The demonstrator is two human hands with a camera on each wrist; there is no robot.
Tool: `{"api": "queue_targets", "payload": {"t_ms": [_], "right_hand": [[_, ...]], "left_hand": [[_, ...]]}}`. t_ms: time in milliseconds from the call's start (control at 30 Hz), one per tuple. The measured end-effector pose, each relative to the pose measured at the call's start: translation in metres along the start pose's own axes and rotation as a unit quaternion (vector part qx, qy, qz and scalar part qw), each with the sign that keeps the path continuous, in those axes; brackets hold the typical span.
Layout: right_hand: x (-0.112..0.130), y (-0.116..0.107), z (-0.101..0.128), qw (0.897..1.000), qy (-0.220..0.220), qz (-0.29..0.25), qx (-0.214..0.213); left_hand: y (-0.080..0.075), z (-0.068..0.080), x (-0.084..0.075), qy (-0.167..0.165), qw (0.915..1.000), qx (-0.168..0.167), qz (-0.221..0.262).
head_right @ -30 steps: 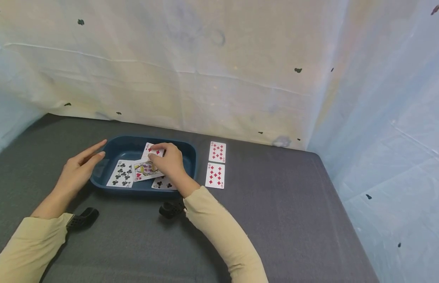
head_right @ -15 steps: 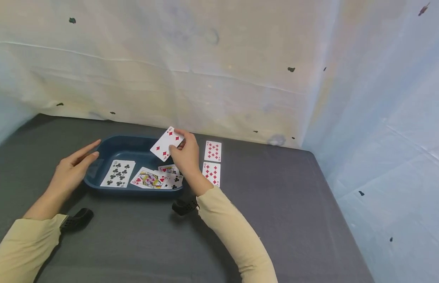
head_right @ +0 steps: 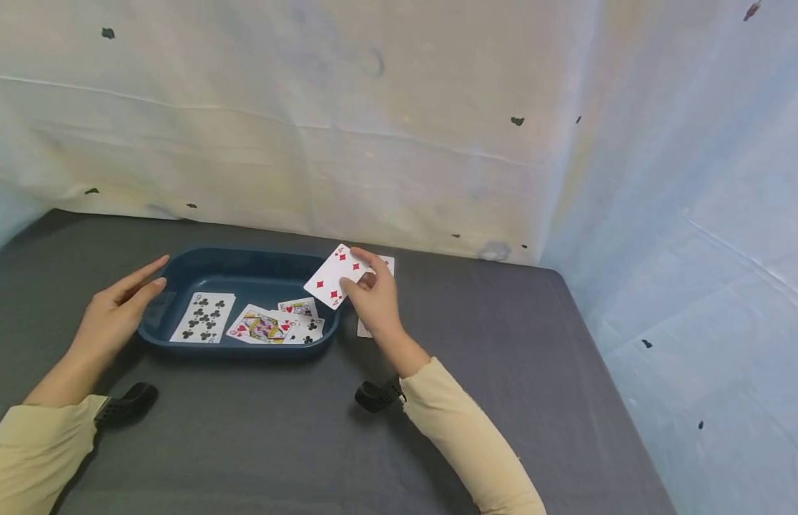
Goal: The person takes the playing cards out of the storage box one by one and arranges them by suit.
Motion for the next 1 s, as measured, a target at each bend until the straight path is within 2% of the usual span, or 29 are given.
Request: {"api": "queue_targets", "payload": {"t_ms": [267, 500, 767, 1000], "right_hand": [[-0.011, -0.033, 0.021, 1.000, 0.006, 0.011, -0.003], [-0.026, -0.054, 0.039, 0.999, 0.027, 0.043, 0.019], [-0.043, -0.060, 0.053, 0.993, 0.054, 0.070, 0.076], [-0.052, -0.061, 0.060, 0.984, 0.046, 0.125, 0.120]], "left_hand": [[0.000, 0.000, 0.000, -0.005, 1.0000, 0.003, 0.001], [0.000, -0.001, 0.002, -0.012, 0.9999, 0.007, 0.002], [-0.001, 0.000, 0.002, -0.006, 1.0000, 0.003, 0.001], [0.000, 0.000, 0.001, -0.007, 1.0000, 0.003, 0.005]]}}
Point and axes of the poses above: each hand's wrist, its own z-axis away from the middle knuckle, its own y-axis out of the palm, x = y × z, the point moved 4 cm from there along -z, towards the middle knuckle, and after that the axes turned 1 degree about y, right-handed, at the moved point
